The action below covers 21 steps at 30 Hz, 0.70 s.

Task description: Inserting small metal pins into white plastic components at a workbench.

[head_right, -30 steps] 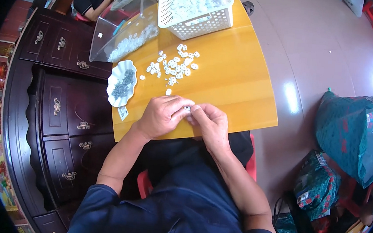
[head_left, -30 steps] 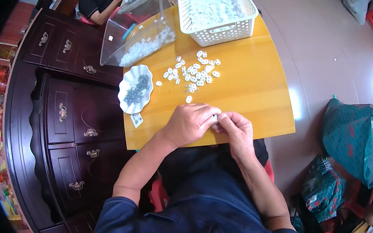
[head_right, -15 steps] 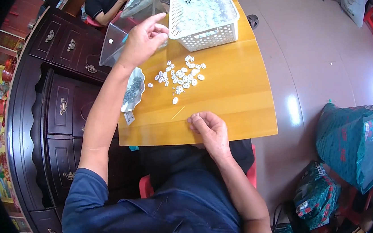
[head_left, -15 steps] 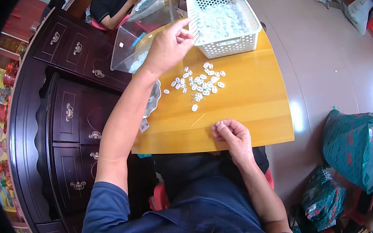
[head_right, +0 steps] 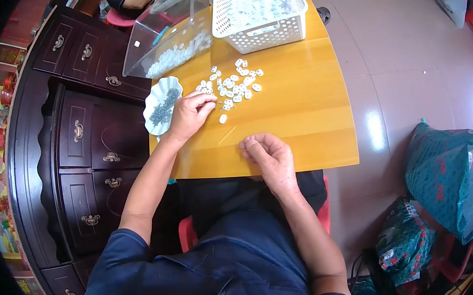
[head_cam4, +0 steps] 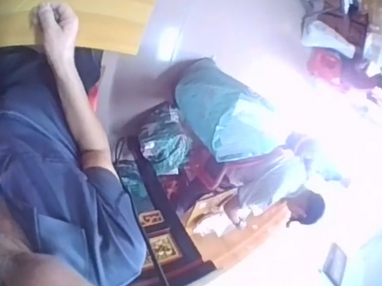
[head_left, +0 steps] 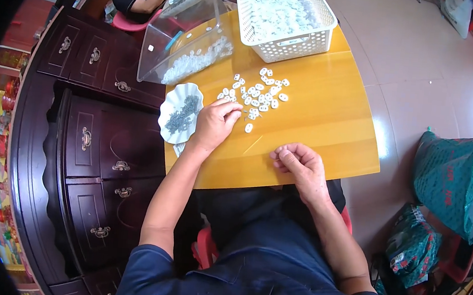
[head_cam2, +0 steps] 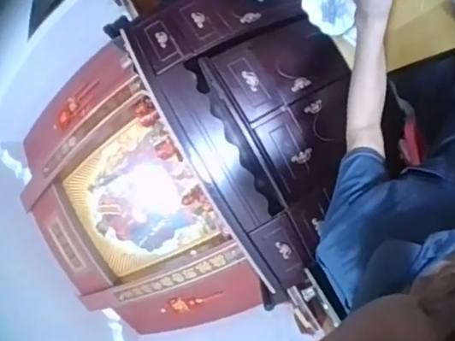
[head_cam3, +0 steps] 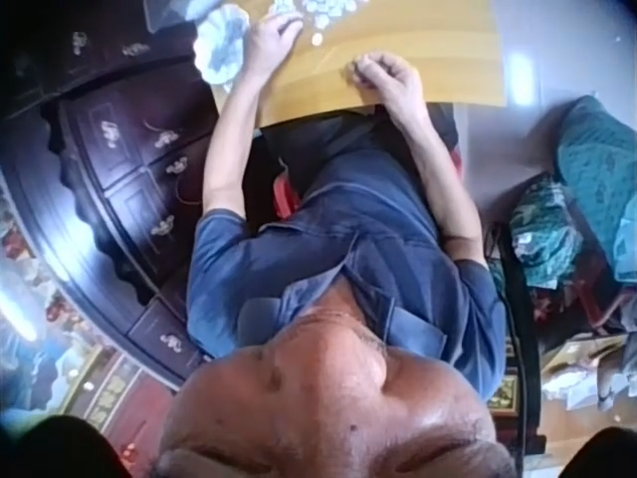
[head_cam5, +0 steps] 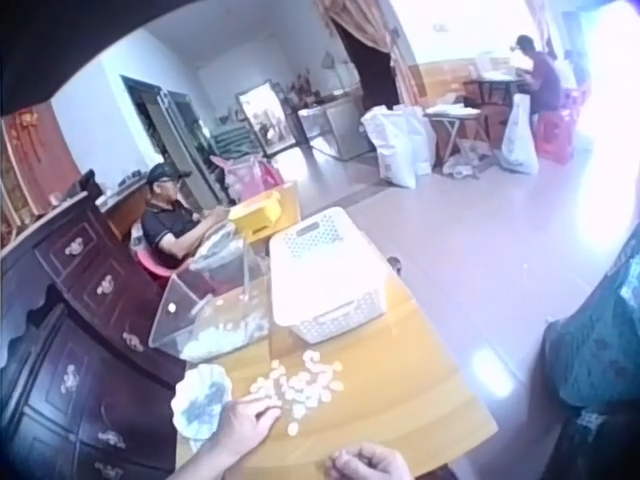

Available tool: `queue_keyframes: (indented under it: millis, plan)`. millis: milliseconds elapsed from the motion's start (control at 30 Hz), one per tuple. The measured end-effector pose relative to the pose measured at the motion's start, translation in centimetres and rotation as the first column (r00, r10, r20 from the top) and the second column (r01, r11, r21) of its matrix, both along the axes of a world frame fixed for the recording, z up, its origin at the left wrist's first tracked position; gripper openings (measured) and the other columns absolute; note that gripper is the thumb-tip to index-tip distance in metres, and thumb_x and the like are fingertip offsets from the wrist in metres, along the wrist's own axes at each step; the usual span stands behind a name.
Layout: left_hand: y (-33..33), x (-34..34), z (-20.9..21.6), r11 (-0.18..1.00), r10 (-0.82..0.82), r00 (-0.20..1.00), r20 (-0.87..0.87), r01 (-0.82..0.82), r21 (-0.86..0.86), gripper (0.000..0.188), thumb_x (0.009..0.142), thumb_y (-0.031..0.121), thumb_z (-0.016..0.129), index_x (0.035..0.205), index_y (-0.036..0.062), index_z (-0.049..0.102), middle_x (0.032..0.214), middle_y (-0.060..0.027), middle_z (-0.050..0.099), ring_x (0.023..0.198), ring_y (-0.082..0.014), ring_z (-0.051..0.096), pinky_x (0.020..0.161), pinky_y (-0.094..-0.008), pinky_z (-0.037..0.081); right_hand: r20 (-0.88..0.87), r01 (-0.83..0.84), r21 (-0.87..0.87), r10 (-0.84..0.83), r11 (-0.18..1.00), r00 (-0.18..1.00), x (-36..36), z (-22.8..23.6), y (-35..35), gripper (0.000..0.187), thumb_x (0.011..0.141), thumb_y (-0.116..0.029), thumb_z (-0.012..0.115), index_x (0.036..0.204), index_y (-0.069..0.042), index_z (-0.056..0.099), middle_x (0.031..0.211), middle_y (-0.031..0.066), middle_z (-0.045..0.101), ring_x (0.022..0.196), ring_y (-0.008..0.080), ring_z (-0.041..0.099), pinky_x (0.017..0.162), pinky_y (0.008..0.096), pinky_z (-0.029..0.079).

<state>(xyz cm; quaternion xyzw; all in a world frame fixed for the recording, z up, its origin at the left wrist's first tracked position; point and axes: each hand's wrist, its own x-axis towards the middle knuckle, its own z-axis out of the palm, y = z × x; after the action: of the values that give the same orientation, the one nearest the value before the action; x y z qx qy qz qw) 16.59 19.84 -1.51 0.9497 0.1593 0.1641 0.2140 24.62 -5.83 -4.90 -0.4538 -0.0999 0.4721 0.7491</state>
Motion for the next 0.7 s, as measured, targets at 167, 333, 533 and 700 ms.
queue_keyframes:
  millis: [167,333,533,700]
  plan:
    - [0.2,0.5,-0.7,0.998,-0.022,1.000,-0.018,0.023,0.057,0.009,0.086,0.011,0.075,0.095,0.0076,0.076,0.090,-0.0095,0.072,0.079,-0.0318,0.070,0.070,-0.0399,0.056,0.007,0.005,0.022,-0.005,1.000,1.000,-0.1,-0.4,0.1,0.019,0.105,-0.020,0.063,0.109,-0.001,0.068,0.104,0.0071,0.075,0.089,0.0107,0.068,0.084,0.0265,0.055]
    - [0.4,0.7,-0.8,0.990,-0.022,0.997,-0.068,0.031,0.137,0.008,0.088,0.016,0.074,0.092,0.0100,0.076,0.089,-0.0081,0.070,0.080,-0.0319,0.070,0.069,-0.0414,0.057,-0.008,-0.006,0.027,0.006,1.000,1.000,-0.1,0.0,0.0,0.024,0.105,-0.021,0.064,0.110,0.002,0.067,0.102,0.0063,0.074,0.089,0.0093,0.066,0.085,0.0243,0.054]
    - [0.7,1.2,-0.7,0.941,-0.087,0.984,-0.153,0.132,0.313,0.006,0.091,0.015,0.069,0.090,0.0091,0.067,0.088,-0.0081,0.068,0.076,-0.0320,0.069,0.066,-0.0428,0.057,-0.002,-0.009,-0.003,0.009,1.000,1.000,-0.1,0.3,-0.1,0.024,0.105,-0.020,0.063,0.111,0.003,0.067,0.103,0.0075,0.074,0.090,0.0104,0.067,0.087,0.0256,0.054]
    - [-1.8,0.2,1.1,0.978,-0.135,0.989,-0.067,0.144,0.152,0.006,0.091,0.013,0.067,0.089,0.0089,0.064,0.085,-0.0076,0.066,0.073,-0.0321,0.068,0.063,-0.0437,0.055,-0.004,-0.007,-0.001,0.007,1.000,1.000,0.0,0.1,-0.1,0.024,0.105,-0.020,0.063,0.112,0.003,0.067,0.105,0.0082,0.074,0.091,0.0112,0.067,0.088,0.0264,0.055]
